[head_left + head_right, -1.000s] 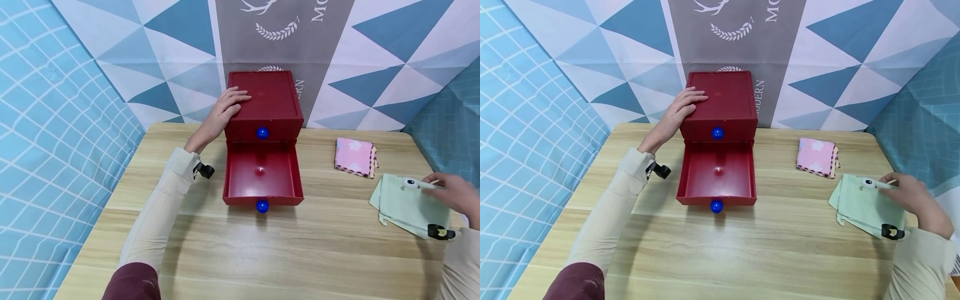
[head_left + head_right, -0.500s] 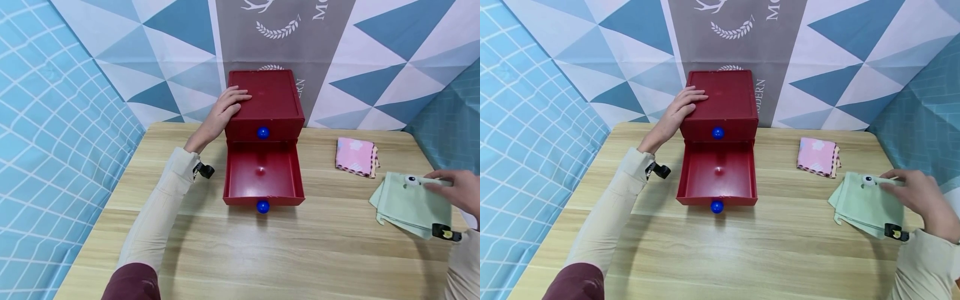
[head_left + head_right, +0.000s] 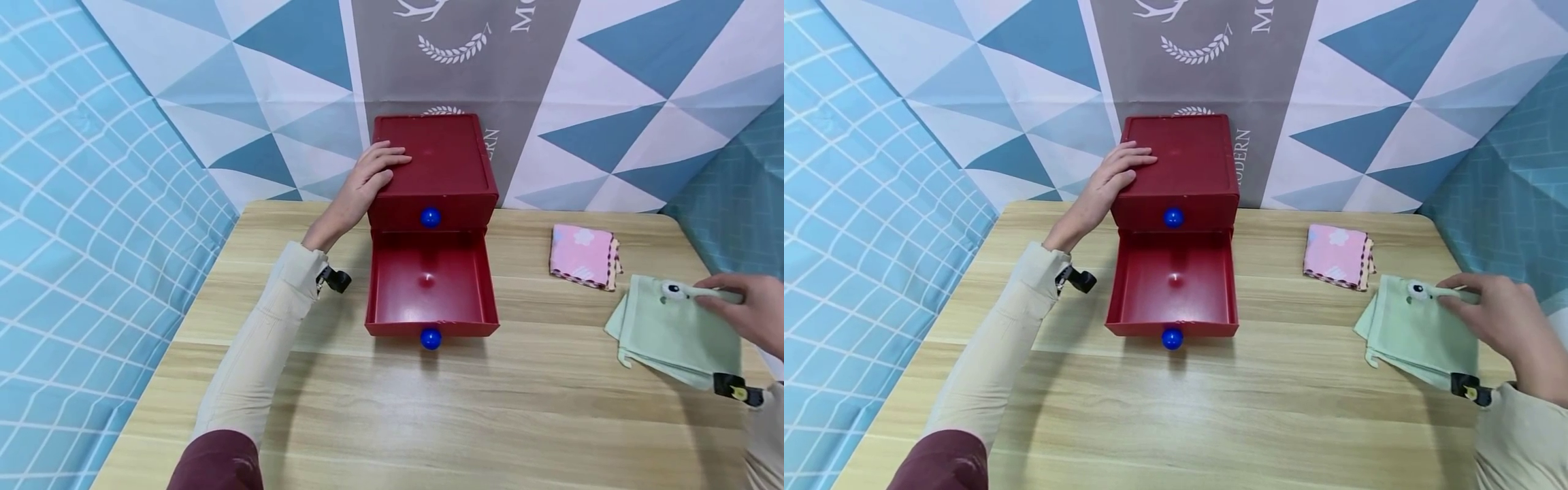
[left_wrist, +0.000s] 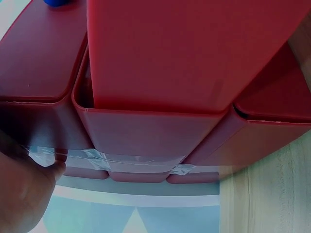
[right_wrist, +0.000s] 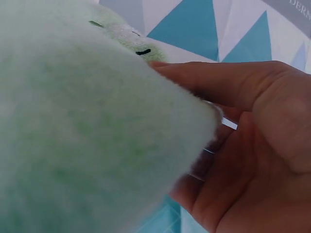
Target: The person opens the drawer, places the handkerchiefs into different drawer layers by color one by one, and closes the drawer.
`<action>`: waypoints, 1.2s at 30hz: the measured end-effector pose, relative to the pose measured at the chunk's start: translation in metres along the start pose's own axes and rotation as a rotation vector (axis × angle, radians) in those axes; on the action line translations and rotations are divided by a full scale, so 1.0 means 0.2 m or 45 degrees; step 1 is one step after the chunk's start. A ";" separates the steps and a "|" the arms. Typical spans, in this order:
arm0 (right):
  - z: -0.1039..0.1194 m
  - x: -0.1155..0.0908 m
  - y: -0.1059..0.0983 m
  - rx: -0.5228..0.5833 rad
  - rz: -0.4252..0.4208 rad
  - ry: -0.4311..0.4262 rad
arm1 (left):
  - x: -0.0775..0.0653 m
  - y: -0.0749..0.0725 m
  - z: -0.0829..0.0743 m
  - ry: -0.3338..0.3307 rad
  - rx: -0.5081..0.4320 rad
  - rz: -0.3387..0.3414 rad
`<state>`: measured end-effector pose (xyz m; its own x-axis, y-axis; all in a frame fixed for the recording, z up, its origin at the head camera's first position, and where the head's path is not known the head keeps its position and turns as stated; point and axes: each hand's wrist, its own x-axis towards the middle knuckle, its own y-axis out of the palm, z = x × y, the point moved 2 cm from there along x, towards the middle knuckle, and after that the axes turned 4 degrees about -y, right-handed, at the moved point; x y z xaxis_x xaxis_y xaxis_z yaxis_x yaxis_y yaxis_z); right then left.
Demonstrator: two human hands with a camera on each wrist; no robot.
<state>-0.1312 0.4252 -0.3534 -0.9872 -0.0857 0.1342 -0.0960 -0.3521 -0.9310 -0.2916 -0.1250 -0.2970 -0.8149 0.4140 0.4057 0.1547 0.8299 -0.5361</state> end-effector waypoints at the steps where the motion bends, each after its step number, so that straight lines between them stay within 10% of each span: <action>1: 0.01 0.00 -0.01 0.000 -0.010 -0.002 | 0.00 0.00 0.00 0.000 0.000 -0.002; 26: 0.30 -0.05 -0.11 0.027 -0.322 -0.063 | 0.00 0.00 0.00 0.018 -0.012 -0.019; 36: 0.39 -0.07 -0.13 0.050 -0.377 -0.079 | -0.05 -0.01 -0.19 0.016 -0.075 -0.007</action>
<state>-0.1044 0.3638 -0.3046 -0.9074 -0.0301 0.4193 -0.3722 -0.4060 -0.8346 -0.2627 -0.1173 -0.2717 -0.8087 0.4140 0.4179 0.1833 0.8523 -0.4898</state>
